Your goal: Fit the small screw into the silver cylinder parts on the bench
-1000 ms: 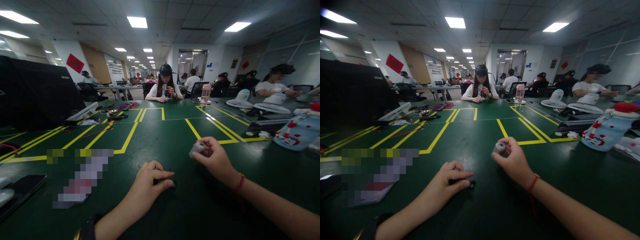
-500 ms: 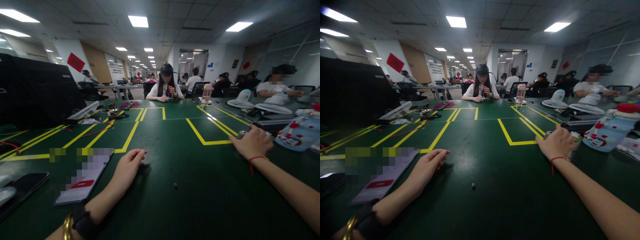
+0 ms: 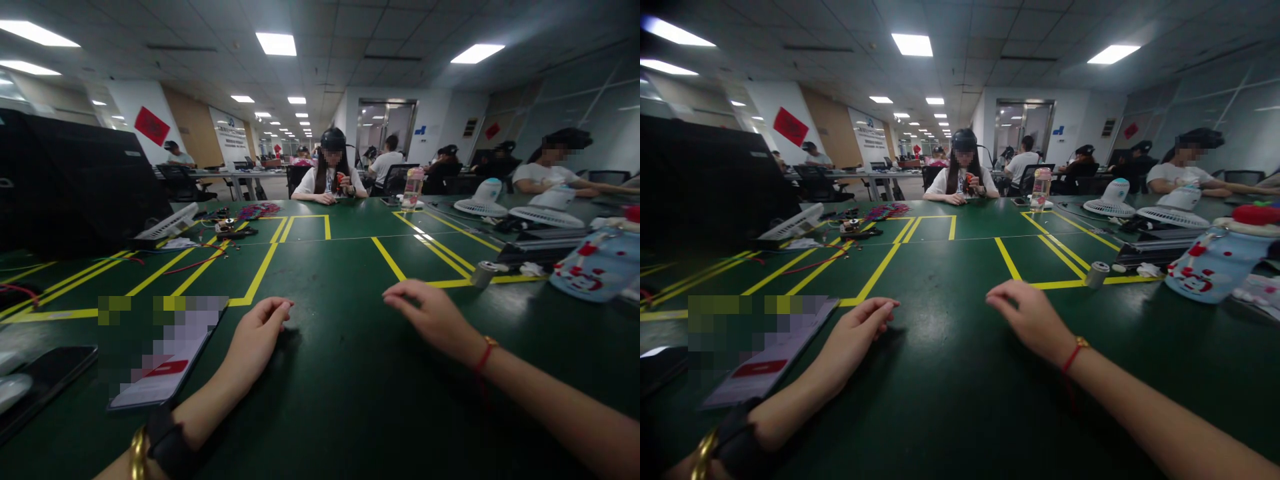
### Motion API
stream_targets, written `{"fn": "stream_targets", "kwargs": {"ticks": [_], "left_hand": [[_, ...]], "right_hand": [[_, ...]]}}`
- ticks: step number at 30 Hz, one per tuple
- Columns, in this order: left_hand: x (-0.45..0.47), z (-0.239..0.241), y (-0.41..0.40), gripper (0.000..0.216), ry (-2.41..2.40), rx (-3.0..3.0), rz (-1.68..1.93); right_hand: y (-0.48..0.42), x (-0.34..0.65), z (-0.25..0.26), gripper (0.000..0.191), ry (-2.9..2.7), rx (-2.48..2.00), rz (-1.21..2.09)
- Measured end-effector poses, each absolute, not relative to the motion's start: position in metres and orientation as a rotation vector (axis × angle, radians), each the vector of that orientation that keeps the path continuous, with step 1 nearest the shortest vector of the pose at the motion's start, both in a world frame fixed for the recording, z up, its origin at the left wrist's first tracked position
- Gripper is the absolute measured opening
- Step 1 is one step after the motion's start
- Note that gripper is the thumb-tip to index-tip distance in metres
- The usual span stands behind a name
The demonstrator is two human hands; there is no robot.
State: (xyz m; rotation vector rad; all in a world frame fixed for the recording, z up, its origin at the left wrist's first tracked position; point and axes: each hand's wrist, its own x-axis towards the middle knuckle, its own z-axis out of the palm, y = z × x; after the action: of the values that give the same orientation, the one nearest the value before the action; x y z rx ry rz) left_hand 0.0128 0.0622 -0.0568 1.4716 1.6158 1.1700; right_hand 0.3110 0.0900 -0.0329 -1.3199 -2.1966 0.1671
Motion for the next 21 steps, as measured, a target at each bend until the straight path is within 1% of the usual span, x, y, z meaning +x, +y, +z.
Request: {"fn": "stream_targets", "kwargs": {"ticks": [2,4,7,10,15,21], "left_hand": [[0.014,-0.056,0.062,0.034,1.625,1.481,1.169],[0.014,-0.056,0.061,0.034,1.639,1.5,1.159],[0.015,-0.055,0.061,0.033,1.663,1.542,1.147],[0.016,-0.055,0.061,0.032,1.674,1.561,1.137],[0.016,-0.054,0.06,0.033,1.662,1.551,1.141],[0.016,-0.055,0.06,0.032,1.657,1.557,1.145]], "right_hand": [[0.115,0.355,-0.026,0.029,-1.951,-1.598,-0.239],[0.133,0.4,-0.02,0.033,-1.758,-1.803,-0.435],[0.144,0.451,-0.02,0.034,-1.625,-2.025,-0.427],[0.147,0.473,-0.026,0.032,-1.571,-2.157,-0.38],[0.151,0.476,-0.03,0.034,-1.509,-2.206,-0.351],[0.154,0.481,-0.029,0.037,-1.472,-2.158,-0.284]]}}
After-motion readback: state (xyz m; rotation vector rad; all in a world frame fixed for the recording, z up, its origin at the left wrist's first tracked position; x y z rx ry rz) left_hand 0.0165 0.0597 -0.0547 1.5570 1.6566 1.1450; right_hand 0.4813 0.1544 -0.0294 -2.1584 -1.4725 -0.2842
